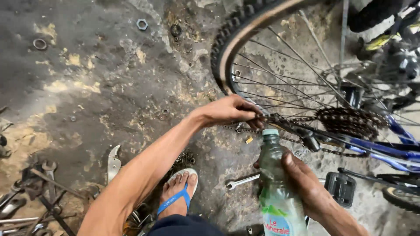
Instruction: Repairing and re-threading a bicycle chain using pliers and a hammer on the floor
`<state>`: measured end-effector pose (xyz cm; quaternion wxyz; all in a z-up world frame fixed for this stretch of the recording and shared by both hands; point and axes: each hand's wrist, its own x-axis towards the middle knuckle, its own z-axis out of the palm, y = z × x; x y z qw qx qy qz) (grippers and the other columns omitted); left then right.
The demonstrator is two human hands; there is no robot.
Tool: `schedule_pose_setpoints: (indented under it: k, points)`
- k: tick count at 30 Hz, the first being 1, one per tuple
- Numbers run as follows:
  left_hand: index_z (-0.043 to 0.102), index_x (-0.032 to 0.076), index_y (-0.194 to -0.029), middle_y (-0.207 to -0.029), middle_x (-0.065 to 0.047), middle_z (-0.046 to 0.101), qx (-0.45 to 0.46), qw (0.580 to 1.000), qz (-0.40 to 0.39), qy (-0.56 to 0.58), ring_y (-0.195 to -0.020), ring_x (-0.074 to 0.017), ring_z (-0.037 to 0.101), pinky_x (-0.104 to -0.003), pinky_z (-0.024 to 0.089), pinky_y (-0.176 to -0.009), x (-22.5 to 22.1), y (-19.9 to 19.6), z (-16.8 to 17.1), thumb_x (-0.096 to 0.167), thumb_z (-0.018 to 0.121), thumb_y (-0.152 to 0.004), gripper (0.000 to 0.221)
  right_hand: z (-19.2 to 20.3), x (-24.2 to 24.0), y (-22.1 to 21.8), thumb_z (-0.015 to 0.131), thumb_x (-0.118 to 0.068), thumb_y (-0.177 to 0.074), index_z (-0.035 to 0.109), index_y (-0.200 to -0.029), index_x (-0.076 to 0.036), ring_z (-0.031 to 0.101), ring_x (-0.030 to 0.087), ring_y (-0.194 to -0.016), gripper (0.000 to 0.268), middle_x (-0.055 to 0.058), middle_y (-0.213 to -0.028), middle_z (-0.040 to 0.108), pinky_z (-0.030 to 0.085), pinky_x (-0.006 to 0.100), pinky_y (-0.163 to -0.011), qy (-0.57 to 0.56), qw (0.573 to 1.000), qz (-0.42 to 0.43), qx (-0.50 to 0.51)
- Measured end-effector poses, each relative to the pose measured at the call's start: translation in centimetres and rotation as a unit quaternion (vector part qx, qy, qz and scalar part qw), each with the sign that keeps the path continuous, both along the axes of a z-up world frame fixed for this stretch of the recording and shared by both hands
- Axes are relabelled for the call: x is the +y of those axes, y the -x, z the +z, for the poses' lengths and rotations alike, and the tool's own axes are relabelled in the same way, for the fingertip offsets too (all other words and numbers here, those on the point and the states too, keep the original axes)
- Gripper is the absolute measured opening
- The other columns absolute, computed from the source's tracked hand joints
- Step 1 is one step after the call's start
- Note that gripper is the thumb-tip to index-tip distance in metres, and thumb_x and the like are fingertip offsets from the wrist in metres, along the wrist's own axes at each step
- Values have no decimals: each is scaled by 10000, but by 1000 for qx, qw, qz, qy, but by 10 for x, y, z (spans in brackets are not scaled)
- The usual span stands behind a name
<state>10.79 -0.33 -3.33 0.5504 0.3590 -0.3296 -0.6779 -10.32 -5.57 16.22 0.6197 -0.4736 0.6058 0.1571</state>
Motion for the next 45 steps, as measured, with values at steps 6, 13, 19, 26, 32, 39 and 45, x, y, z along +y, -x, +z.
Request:
schedule_pose_setpoints:
  k: [6, 13, 19, 26, 32, 39, 45]
  points:
    - [714, 29, -1217, -1128, -133, 783, 50, 996, 9, 73, -954, -200, 775, -301, 636, -891, -7, -1, -15, 117, 676, -867, 363, -13, 9, -20, 624, -521, -874, 549, -1388, 22, 710, 281, -707, 751, 249, -1040, 739, 610, 388, -614, -36, 989, -126, -70]
    - [702, 40, -1240, -1104, -141, 788, 40, 997, -17, 71, -925, -206, 784, -315, 655, -871, -6, -9, -11, 226, 646, -891, 400, -27, 19, -41, 568, -476, -988, 542, -1384, -11, 702, 207, -689, 611, 200, -1010, 712, 592, 327, -579, -51, 964, -156, -208]
    - [748, 39, -1152, -958, -151, 783, 142, 987, -8, 74, -785, -201, 737, -266, 584, -656, -16, 4, -27, 181, 702, -925, 272, -39, 8, -32, 477, -549, -1028, 557, -1334, 74, 574, 298, -655, 699, 310, -1063, 655, 477, 431, -598, -101, 949, -190, -229]
    - [765, 19, -1108, -849, -113, 772, 117, 993, -16, -6, -649, -129, 662, -234, 503, -533, -15, 1, -18, 223, 747, -847, 332, -34, 13, -41, 473, -407, -1065, 463, -1393, 49, 561, 167, -653, 561, 219, -1050, 609, 487, 289, -556, -164, 920, -249, -254]
    - [749, -39, -1130, -874, -135, 732, 112, 994, 1, 16, -631, -143, 609, -247, 513, -519, -13, 2, -16, 172, 710, -863, 342, -52, -9, -12, 447, -489, -1056, 453, -1427, 79, 595, 197, -639, 679, 232, -1048, 641, 490, 330, -525, -246, 915, -244, -204]
    - [804, 63, -1051, -842, -46, 764, 45, 999, 26, 15, -660, -115, 611, -267, 505, -596, -17, 7, -29, 248, 758, -842, 282, -58, -15, -16, 435, -520, -1055, 477, -1416, 61, 550, 179, -598, 685, 232, -1024, 632, 422, 347, -486, -240, 925, -225, -190]
    - [760, 36, -1100, -997, -109, 777, 97, 995, -10, 8, -856, -187, 705, -303, 595, -771, -16, 8, -30, 212, 783, -788, 360, -45, -6, -30, 427, -464, -1062, 492, -1375, 93, 556, 193, -642, 642, 219, -1017, 631, 423, 350, -526, -198, 941, -187, -201]
